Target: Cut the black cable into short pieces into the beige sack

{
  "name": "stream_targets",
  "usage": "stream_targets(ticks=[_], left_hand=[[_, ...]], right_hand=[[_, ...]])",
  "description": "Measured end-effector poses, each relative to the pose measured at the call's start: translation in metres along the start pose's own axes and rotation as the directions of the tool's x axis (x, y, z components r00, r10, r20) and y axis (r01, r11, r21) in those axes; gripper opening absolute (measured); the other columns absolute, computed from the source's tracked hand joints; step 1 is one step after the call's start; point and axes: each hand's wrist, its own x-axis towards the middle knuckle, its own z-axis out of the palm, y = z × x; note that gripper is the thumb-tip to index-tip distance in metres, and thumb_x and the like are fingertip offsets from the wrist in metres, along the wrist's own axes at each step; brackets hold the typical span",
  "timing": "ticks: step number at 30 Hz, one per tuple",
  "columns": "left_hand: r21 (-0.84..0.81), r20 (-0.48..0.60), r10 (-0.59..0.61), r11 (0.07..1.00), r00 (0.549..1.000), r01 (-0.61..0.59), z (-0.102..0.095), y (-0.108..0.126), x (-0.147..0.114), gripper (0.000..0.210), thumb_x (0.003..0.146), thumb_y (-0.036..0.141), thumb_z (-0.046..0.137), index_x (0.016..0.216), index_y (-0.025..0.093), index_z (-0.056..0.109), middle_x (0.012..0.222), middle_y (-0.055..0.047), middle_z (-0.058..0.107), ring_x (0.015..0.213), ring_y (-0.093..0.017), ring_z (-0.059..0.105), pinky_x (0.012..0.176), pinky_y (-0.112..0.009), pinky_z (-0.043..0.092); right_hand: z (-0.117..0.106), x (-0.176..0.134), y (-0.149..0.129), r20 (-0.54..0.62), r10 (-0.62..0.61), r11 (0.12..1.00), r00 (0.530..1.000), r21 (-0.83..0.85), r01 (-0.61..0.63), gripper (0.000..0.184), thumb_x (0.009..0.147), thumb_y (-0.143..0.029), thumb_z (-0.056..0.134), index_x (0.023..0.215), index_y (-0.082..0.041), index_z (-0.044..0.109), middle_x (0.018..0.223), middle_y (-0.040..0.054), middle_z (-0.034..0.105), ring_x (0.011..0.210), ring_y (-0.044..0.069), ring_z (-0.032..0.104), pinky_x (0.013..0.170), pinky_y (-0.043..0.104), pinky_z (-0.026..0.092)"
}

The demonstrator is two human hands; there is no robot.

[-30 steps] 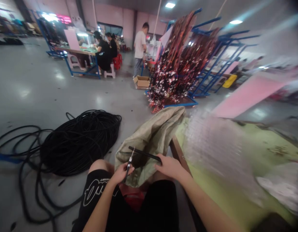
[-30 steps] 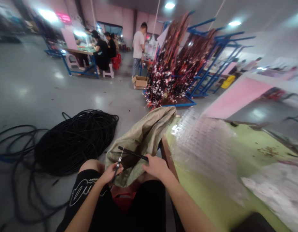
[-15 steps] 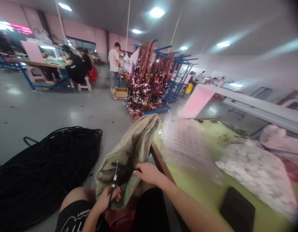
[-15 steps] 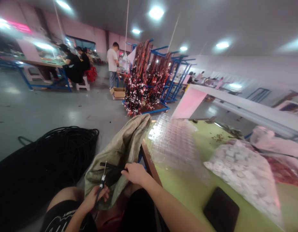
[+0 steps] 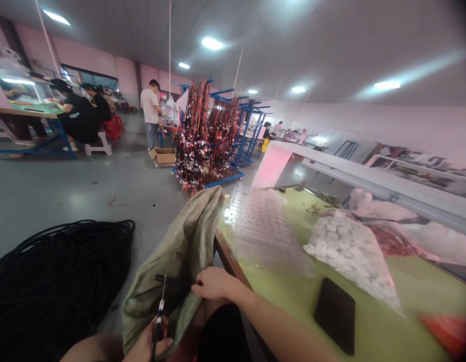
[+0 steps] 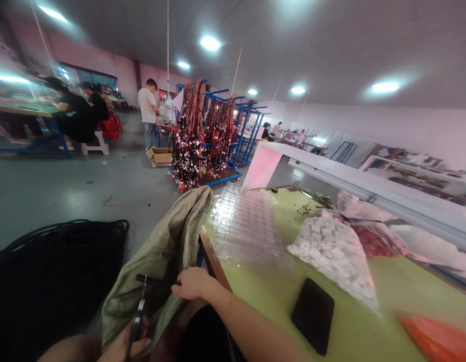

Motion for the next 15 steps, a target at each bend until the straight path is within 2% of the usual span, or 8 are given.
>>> stream_targets(ticks=[3, 6, 8, 10, 13, 15], left_hand=[[0.016, -0.046, 0.003, 1.0, 0.999, -0.003, 0.003, 0.004, -0.001, 0.059, 0.055, 0.069, 0.073, 0.079, 0.019, 0.052, 0.067, 0.002, 0.05, 0.065, -0.014, 0.048, 0.064, -0.026, 0.043], [0.072, -0.087, 0.018, 0.997, 0.996, -0.012, 0.002, 0.009, -0.001, 0.057, 0.061, 0.074, 0.064, 0.075, 0.019, 0.053, 0.067, 0.0, 0.055, 0.065, -0.017, 0.053, 0.065, -0.028, 0.047], [0.132, -0.119, 0.038, 0.991, 0.992, -0.022, -0.002, 0.011, 0.0, 0.055, 0.065, 0.073, 0.06, 0.079, 0.02, 0.058, 0.072, -0.002, 0.062, 0.071, -0.021, 0.06, 0.07, -0.031, 0.051], [0.195, -0.208, 0.071, 0.98, 0.976, -0.03, -0.007, 0.012, 0.002, 0.055, 0.063, 0.07, 0.063, 0.086, 0.021, 0.063, 0.081, -0.004, 0.068, 0.082, -0.026, 0.065, 0.078, -0.034, 0.053], [0.262, -0.346, 0.118, 0.965, 0.931, -0.025, -0.012, 0.013, 0.004, 0.059, 0.056, 0.066, 0.069, 0.095, 0.022, 0.066, 0.091, -0.006, 0.073, 0.09, -0.031, 0.067, 0.085, -0.037, 0.054], [0.282, -0.361, 0.132, 0.959, 0.923, -0.027, -0.013, 0.015, 0.003, 0.061, 0.056, 0.065, 0.07, 0.099, 0.022, 0.067, 0.093, -0.007, 0.073, 0.092, -0.032, 0.068, 0.085, -0.038, 0.054]], right_hand=[[0.003, 0.002, 0.003, -0.055, -0.057, 0.998, 0.997, 0.007, 0.057, 0.04, 0.09, -0.045, 0.04, 0.098, -0.022, 0.072, 0.096, 0.01, 0.073, 0.092, 0.029, 0.068, 0.073, 0.036, 0.053], [0.005, 0.003, 0.005, -0.111, -0.094, 0.996, 0.989, -0.018, 0.092, 0.037, 0.091, -0.042, 0.04, 0.103, -0.024, 0.07, 0.097, 0.0084, 0.072, 0.092, 0.027, 0.068, 0.073, 0.036, 0.053], [0.006, 0.002, 0.004, -0.153, -0.09, 0.996, 0.984, -0.041, 0.084, 0.035, 0.091, -0.04, 0.042, 0.111, -0.026, 0.067, 0.098, 0.0075, 0.072, 0.091, 0.027, 0.068, 0.074, 0.036, 0.053], [0.006, 0.001, 0.002, -0.193, -0.087, 0.995, 0.977, -0.064, 0.076, 0.035, 0.09, -0.037, 0.045, 0.117, -0.028, 0.064, 0.098, 0.0066, 0.072, 0.09, 0.026, 0.068, 0.075, 0.036, 0.052], [0.007, -0.003, -0.007, -0.234, -0.107, 0.991, 0.966, -0.105, 0.085, 0.03, 0.085, -0.031, 0.052, 0.111, -0.025, 0.065, 0.096, 0.0066, 0.072, 0.085, 0.026, 0.068, 0.072, 0.034, 0.053], [0.008, -0.005, -0.015, -0.269, -0.127, 0.986, 0.955, -0.14, 0.092, 0.026, 0.082, -0.028, 0.055, 0.105, -0.02, 0.064, 0.093, 0.0079, 0.071, 0.079, 0.026, 0.069, 0.068, 0.033, 0.053]])
